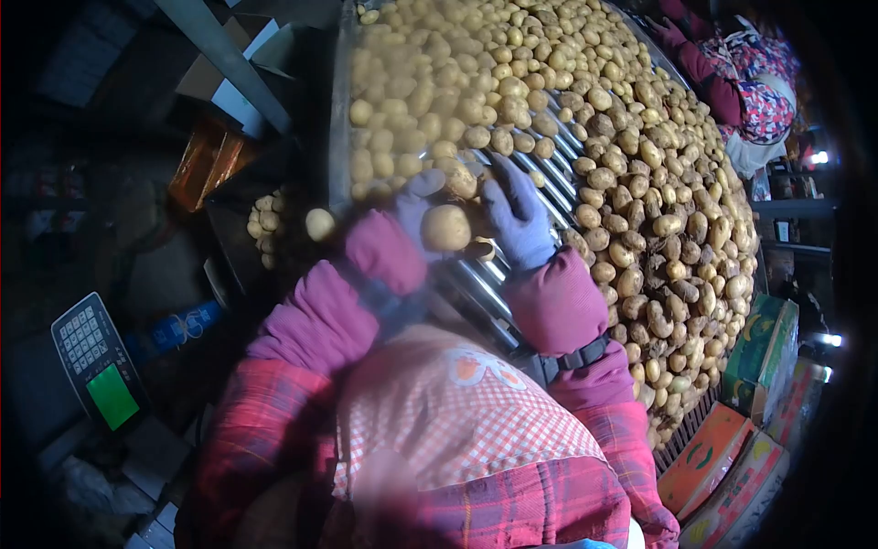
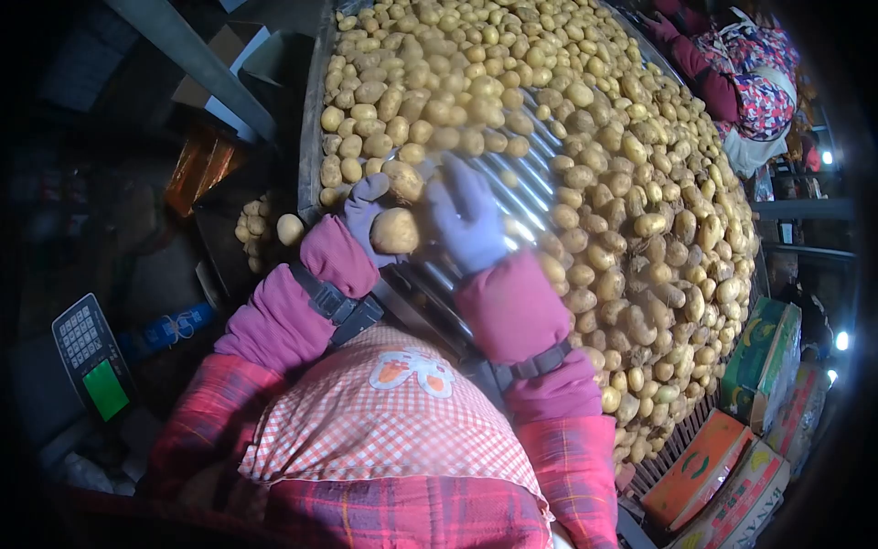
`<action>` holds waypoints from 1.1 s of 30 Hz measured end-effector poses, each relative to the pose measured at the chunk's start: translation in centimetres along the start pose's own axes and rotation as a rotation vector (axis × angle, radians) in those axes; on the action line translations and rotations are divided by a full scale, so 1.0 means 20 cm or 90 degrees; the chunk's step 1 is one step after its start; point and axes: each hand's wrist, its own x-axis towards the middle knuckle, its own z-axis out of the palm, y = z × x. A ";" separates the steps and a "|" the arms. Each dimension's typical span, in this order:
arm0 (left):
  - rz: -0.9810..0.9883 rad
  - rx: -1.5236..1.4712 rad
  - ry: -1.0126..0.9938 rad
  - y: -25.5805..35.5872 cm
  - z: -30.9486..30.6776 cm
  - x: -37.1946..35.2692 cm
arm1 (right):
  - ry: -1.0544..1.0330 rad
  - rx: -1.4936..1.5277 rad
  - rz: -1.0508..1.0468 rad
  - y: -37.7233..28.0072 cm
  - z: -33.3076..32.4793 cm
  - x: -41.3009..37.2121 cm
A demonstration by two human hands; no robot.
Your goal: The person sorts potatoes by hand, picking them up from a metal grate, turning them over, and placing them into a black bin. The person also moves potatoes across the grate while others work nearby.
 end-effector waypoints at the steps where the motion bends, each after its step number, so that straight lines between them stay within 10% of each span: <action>1: -0.004 -0.047 -0.043 0.01 -0.04 0.03 | 0.015 -0.061 -0.099 0.04 0.03 0.00; 7: -0.012 -0.051 -0.033 0.00 -0.07 0.07 | -0.158 0.089 -0.072 0.09 -0.01 0.01; 11: 0.029 -0.088 -0.058 0.02 -0.05 0.01 | -0.028 0.117 0.059 0.18 -0.14 0.09; 15: 0.247 0.188 0.106 0.09 -0.28 0.05 | 0.114 -0.576 -0.089 0.60 -0.34 0.08; 19: 0.486 0.300 -0.085 0.64 -0.21 0.13 | 0.134 -0.659 -0.172 0.68 -0.31 0.03; 22: 0.650 0.568 0.241 1.08 -0.23 0.23 | 0.122 -0.670 -0.130 0.67 -0.28 0.03; 24: 0.627 0.438 0.504 1.19 -0.09 0.23 | 0.096 -0.675 -0.051 0.65 -0.26 0.03; 25: 0.498 0.011 0.445 1.23 -0.08 0.28 | 0.107 -0.681 -0.081 0.64 -0.25 0.03; 33: 0.361 0.864 0.182 0.65 -0.25 0.59 | 0.123 -0.536 -0.140 0.65 -0.25 0.06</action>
